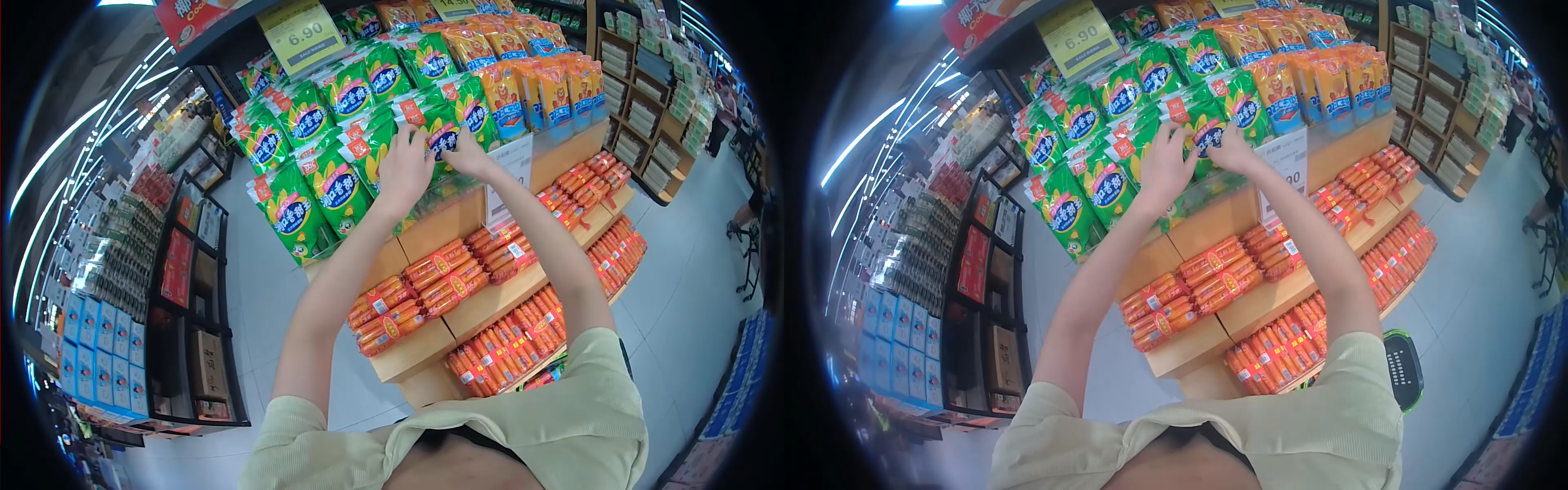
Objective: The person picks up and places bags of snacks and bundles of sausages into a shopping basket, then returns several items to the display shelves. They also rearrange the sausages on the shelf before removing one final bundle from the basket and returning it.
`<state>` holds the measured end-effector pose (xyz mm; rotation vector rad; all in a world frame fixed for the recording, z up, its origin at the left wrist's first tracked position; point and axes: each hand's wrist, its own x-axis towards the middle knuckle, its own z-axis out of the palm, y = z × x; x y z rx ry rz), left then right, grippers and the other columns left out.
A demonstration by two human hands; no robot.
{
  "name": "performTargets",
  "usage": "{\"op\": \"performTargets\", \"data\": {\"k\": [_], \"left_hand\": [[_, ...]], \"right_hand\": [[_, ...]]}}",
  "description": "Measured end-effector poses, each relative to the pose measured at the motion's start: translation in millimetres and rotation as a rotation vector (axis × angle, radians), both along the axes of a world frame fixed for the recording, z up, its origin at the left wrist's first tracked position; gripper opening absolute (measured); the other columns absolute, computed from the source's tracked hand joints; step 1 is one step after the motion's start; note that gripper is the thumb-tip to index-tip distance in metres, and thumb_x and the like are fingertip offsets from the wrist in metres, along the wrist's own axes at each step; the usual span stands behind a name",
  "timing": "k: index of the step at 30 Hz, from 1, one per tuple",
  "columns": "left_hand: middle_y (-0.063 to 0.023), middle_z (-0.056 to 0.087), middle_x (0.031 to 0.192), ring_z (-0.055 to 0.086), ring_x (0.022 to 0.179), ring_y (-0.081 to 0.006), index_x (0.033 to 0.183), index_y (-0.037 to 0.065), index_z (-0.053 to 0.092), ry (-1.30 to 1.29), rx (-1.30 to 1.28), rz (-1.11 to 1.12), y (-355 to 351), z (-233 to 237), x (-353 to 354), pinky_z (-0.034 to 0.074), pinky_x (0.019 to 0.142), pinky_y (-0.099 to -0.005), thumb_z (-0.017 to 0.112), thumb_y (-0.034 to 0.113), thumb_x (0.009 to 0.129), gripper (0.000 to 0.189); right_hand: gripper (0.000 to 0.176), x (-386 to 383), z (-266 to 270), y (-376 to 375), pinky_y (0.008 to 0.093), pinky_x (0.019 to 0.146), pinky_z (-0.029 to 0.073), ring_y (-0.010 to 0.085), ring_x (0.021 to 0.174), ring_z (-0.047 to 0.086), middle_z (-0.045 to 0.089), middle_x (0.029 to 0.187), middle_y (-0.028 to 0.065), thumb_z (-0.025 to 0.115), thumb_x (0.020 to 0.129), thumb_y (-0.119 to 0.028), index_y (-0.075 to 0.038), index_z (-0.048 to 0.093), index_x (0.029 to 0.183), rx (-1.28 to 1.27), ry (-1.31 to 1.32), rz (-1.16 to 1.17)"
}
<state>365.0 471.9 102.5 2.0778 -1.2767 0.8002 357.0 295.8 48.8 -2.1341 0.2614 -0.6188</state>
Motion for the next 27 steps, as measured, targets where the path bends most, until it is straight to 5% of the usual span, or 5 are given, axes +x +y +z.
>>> {"op": "performTargets", "data": {"k": [7,9,10,16,27], "left_hand": [[-0.0106,0.052,0.112,0.052,0.1,-0.0247,0.101,0.001,0.055,-0.355,0.124,-0.099,-7.9,-67.9,-1.9,0.044,0.083,-0.0353,0.067,0.019,0.069,0.039],[-0.0102,0.053,0.111,0.052,0.101,-0.023,0.104,0.001,0.054,-0.348,0.143,-0.076,-4.8,-70.8,-11.2,0.043,0.082,-0.0333,0.067,0.02,0.068,0.043],[-0.01,0.053,0.111,0.052,0.102,-0.0228,0.105,0.001,0.053,-0.307,0.139,-0.074,-4.1,-70.6,-12.5,0.043,0.082,-0.033,0.067,0.02,0.068,0.045],[-0.0102,0.052,0.114,0.049,0.108,-0.0232,0.108,0.001,0.052,-0.317,0.12,-0.059,-3.7,-71.4,-13.8,0.043,0.084,-0.0329,0.068,0.021,0.068,0.048],[-0.017,0.043,0.129,0.038,0.124,-0.0278,0.109,0.0,0.051,-0.351,0.159,-0.025,-1.4,-69.8,-16.9,0.039,0.087,-0.0335,0.069,0.025,0.066,0.052]], "right_hand": [[0.078,4.9,3.3,-4.8,0.038,0.099,0.035,0.0415,0.119,0.039,0.033,0.126,0.0359,0.062,0.07,-0.018,0.019,0.02,0.124,0.014,0.154,0.032],[0.05,7.4,0.1,-7.4,0.0337,0.087,0.042,0.03,0.106,0.051,0.051,0.111,0.024,0.052,0.073,-0.005,0.014,0.033,0.115,-0.05,0.111,-0.014],[0.062,4.9,4.3,-7.3,0.0374,0.095,0.038,0.0398,0.116,0.045,0.045,0.119,0.0351,0.056,0.069,-0.013,0.02,0.034,0.116,-0.021,0.112,0.006],[0.04,-3.3,11.9,-1.2,0.0414,0.08,0.048,0.0397,0.091,0.06,0.06,0.091,0.0312,0.055,0.07,-0.015,0.015,0.054,0.097,-0.104,0.094,-0.231],[0.029,13.2,8.7,-4.3,0.0407,0.079,0.049,0.0365,0.091,0.061,0.061,0.094,0.0282,0.056,0.074,-0.015,0.01,0.061,0.089,-0.345,0.256,-0.209]]}}
